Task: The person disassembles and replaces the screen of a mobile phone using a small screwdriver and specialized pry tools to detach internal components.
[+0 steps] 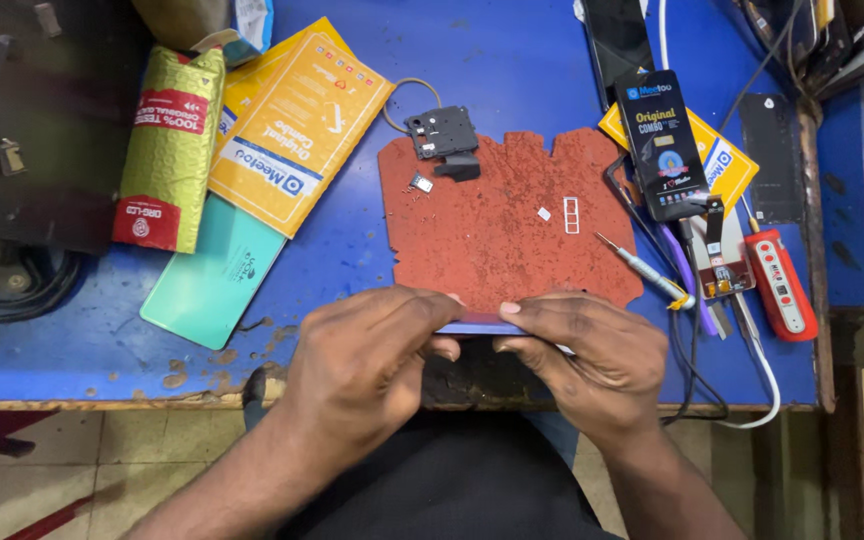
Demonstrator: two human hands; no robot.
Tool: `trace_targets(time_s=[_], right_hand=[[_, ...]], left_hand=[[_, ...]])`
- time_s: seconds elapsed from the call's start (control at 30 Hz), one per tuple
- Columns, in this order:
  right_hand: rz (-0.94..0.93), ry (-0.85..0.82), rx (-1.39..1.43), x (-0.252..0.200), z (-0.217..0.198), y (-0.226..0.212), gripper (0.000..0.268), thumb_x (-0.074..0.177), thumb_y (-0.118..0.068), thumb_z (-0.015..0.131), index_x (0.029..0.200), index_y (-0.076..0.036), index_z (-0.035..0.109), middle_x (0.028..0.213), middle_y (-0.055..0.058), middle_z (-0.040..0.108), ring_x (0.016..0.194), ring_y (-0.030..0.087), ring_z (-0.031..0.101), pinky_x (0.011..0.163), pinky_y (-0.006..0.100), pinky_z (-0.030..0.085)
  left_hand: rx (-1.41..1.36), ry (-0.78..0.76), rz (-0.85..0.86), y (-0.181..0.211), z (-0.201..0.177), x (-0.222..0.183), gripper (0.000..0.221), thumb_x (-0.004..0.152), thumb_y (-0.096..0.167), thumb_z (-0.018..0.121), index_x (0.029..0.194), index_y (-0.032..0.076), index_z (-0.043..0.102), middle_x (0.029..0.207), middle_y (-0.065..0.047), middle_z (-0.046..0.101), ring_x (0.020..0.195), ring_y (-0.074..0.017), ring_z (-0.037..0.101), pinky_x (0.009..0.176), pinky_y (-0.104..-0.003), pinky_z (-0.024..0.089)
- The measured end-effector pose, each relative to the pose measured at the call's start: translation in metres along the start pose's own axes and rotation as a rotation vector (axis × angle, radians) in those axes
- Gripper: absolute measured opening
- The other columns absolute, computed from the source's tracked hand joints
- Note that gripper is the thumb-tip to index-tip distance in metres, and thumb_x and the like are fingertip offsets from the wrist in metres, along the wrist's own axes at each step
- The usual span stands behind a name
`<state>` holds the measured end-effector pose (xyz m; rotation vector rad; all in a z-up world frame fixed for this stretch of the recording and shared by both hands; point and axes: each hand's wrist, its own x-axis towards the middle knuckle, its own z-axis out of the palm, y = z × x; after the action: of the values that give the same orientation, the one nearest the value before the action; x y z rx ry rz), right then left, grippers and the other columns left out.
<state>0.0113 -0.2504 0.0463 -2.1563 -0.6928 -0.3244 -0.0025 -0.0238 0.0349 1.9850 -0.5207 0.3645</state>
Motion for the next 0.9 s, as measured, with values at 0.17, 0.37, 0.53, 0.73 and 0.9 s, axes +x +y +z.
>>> trace_targets(time_s=[0.17, 0.37, 0.53, 0.73, 0.9], right_hand=[[0.058, 0.07, 0.026, -0.011, -0.004, 0.009, 0.024, 0.083, -0.01, 0.084, 0.103, 0.0, 0.076, 0.095, 0.01, 0.077, 0.088, 0.018, 0.077, 0.079, 0.028, 0.061], [0.345, 0.097, 0.396, -0.019, 0.01, 0.019, 0.025, 0.092, -0.011, 0.082, 0.109, 0.004, 0.072, 0.095, 0.011, 0.074, 0.081, 0.01, 0.067, 0.072, 0.023, 0.054], [0.023, 0.078, 0.101, -0.002, -0.008, -0.019, 0.033, 0.09, -0.018, 0.08, 0.114, 0.001, 0.068, 0.104, 0.01, 0.074, 0.09, 0.016, 0.073, 0.079, 0.025, 0.059], [-0.059, 0.15, 0.167, 0.006, -0.014, -0.027, 0.026, 0.091, -0.013, 0.082, 0.11, -0.002, 0.069, 0.1, 0.009, 0.075, 0.089, 0.018, 0.076, 0.078, 0.025, 0.063], [-0.049, 0.266, 0.46, -0.005, 0.006, -0.01, 0.023, 0.092, -0.012, 0.084, 0.108, -0.002, 0.071, 0.101, 0.01, 0.076, 0.095, 0.02, 0.077, 0.086, 0.03, 0.065]], left_hand=[[-0.126, 0.08, 0.014, 0.004, -0.004, 0.006, 0.031, 0.082, -0.003, 0.072, 0.113, 0.001, 0.068, 0.099, -0.014, 0.074, 0.088, -0.0282, 0.076, 0.077, -0.036, 0.06], [-0.286, 0.178, -0.155, 0.009, -0.001, 0.004, 0.028, 0.089, -0.011, 0.067, 0.114, 0.002, 0.07, 0.099, -0.01, 0.076, 0.084, -0.0199, 0.079, 0.075, -0.028, 0.063], [-0.016, 0.101, 0.059, 0.031, -0.009, 0.014, 0.04, 0.077, -0.011, 0.066, 0.115, 0.003, 0.068, 0.103, -0.012, 0.074, 0.094, -0.0289, 0.076, 0.081, -0.036, 0.061], [-0.059, 0.082, 0.208, 0.044, -0.013, 0.023, 0.042, 0.077, -0.012, 0.07, 0.117, -0.004, 0.061, 0.107, -0.019, 0.071, 0.097, -0.0344, 0.073, 0.084, -0.041, 0.06], [-0.259, 0.179, 0.046, 0.031, 0.01, 0.013, 0.046, 0.077, -0.018, 0.064, 0.119, 0.002, 0.067, 0.115, -0.012, 0.076, 0.108, -0.0285, 0.078, 0.09, -0.034, 0.065]])
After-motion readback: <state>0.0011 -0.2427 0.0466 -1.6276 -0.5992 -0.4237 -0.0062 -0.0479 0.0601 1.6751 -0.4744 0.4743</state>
